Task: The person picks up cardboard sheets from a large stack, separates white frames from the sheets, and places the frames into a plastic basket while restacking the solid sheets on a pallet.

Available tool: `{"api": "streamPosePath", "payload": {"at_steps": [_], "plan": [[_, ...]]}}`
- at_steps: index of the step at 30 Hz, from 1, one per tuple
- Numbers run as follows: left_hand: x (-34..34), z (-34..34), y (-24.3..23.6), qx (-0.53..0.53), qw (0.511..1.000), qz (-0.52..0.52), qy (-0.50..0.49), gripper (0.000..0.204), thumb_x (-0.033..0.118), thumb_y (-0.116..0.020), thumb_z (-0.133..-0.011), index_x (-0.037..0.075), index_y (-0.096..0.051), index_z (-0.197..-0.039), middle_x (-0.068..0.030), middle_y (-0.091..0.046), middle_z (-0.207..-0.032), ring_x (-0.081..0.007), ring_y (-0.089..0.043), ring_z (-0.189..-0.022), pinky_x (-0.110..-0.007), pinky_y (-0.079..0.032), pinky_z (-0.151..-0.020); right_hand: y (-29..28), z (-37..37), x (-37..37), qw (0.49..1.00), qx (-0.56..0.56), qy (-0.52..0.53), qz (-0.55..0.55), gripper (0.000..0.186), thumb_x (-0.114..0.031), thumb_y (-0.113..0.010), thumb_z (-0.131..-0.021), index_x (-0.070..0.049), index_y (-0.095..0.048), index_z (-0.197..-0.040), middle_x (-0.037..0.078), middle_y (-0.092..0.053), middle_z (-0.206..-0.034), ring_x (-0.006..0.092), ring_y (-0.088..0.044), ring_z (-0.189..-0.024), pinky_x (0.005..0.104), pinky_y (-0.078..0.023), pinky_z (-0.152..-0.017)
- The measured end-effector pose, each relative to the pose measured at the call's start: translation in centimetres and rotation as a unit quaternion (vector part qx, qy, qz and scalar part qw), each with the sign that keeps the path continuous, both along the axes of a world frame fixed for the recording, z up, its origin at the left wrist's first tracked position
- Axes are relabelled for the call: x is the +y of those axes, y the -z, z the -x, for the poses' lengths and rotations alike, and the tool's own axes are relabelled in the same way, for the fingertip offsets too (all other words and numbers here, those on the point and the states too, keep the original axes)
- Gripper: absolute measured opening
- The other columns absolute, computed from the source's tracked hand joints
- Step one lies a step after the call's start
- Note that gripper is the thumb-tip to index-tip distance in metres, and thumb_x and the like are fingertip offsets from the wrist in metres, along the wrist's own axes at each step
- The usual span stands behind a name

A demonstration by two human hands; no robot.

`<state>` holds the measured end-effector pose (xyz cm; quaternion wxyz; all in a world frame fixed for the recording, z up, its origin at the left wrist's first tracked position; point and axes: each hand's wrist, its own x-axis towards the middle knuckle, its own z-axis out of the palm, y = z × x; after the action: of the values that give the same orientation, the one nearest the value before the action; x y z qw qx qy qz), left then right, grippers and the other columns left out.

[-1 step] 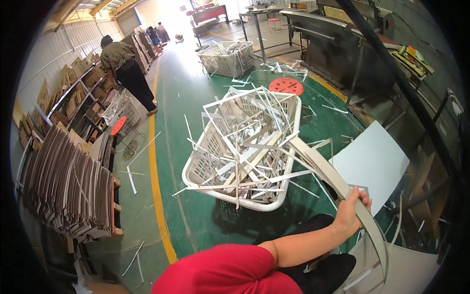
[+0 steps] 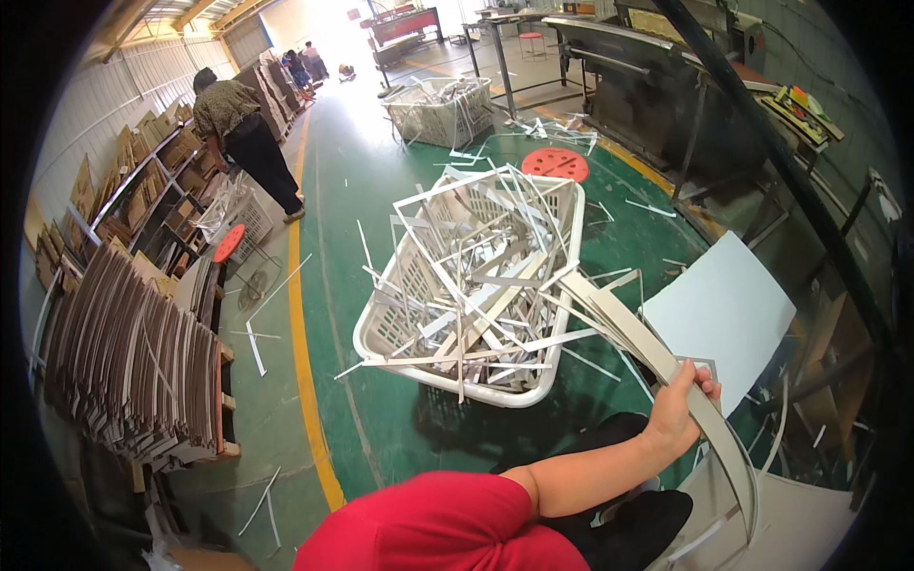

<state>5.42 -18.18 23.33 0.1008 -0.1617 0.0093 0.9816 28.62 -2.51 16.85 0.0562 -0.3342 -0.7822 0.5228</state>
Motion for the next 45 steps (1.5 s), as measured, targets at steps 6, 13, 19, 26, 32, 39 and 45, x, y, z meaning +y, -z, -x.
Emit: {"api": "streamPosePath", "payload": {"at_steps": [6,13,19,26,32,39,45], "plan": [[-2.4,-1.8,2.8,0.089,0.989,-0.029,0.113,0.015,0.024,-0.048,-0.091,0.01,-0.047,-0.086,0.0005,-0.049,-0.073,-0.0087,-0.042,-0.057,-0.025,-0.042,-0.058,2.5,0.0,-1.4,0.997,-0.034,-0.018,0.07,0.052,-0.02,-0.05,-0.078,-0.001,-0.035,-0.124,0.014,-0.041,-0.12,0.0223,-0.039,-0.11,0.0343,-0.032,-0.093],[-2.8,-5.7,5.8,0.037,0.956,-0.054,0.286,0.01,0.02,-0.047,-0.09,0.011,-0.047,-0.086,0.001,-0.048,-0.071,-0.0069,-0.039,-0.053,-0.023,-0.039,-0.053,4.2,0.1,-2.6,0.987,-0.062,-0.033,0.146,0.047,-0.025,-0.048,-0.08,-0.001,-0.04,-0.12,0.013,-0.046,-0.113,0.0222,-0.044,-0.102,0.0344,-0.036,-0.088],[-1.3,-5.4,13.6,-0.119,0.945,0.156,0.261,0.017,0.02,-0.047,-0.089,0.006,-0.048,-0.079,-0.0035,-0.052,-0.069,-0.0131,-0.047,-0.05,-0.031,-0.044,-0.048,6.0,-3.4,-2.2,0.97,-0.103,0.044,0.218,0.044,-0.03,-0.045,-0.082,-0.001,-0.044,-0.116,0.012,-0.051,-0.107,0.0222,-0.049,-0.096,0.0345,-0.039,-0.084],[-3.9,-4.9,17.2,-0.209,0.939,0.128,0.241,0.013,0.018,-0.044,-0.091,0.006,-0.045,-0.085,-0.0036,-0.053,-0.072,-0.0107,-0.046,-0.052,-0.029,-0.045,-0.057,8.6,-7.5,-1.1,0.92,-0.123,0.206,0.31,0.043,-0.035,-0.042,-0.085,-0.002,-0.049,-0.112,0.01,-0.056,-0.1,0.0221,-0.054,-0.089,0.0345,-0.043,-0.079],[-1.7,-7.6,17.9,-0.152,0.908,0.232,0.313,0.013,0.017,-0.045,-0.087,0.005,-0.047,-0.083,-0.0059,-0.052,-0.069,-0.0146,-0.049,-0.059,-0.031,-0.047,-0.058,16.1,-6.6,5.3,0.933,-0.103,0.196,0.283,0.036,-0.033,-0.041,-0.087,-0.003,-0.053,-0.101,0.009,-0.058,-0.088,0.0213,-0.057,-0.079,0.0351,-0.046,-0.071],[0.6,-8.1,18.7,-0.099,0.875,0.2,0.429,0.016,0.018,-0.047,-0.088,0.003,-0.048,-0.093,-0.007,-0.055,-0.073,-0.0134,-0.053,-0.064,-0.03,-0.049,-0.062,6.7,-2.2,3.3,0.94,0.095,0.242,0.222,0.015,-0.008,-0.047,-0.08,0.0,-0.051,-0.091,0.008,-0.054,-0.08,0.0133,-0.053,-0.058,0.0255,-0.045,-0.047],[3.1,-8.1,13.7,0.056,0.826,0.207,0.521,0.057,0.051,-0.057,-0.079,0.005,-0.043,-0.109,-0.0052,-0.054,-0.091,-0.0091,-0.047,-0.068,-0.024,-0.047,-0.06,-4.0,1.2,-6.1,0.97,0.086,0.071,0.216,0.019,-0.001,-0.045,-0.078,0.003,-0.047,-0.096,0.009,-0.052,-0.082,0.0124,-0.051,-0.049,0.0246,-0.043,-0.039]]}}
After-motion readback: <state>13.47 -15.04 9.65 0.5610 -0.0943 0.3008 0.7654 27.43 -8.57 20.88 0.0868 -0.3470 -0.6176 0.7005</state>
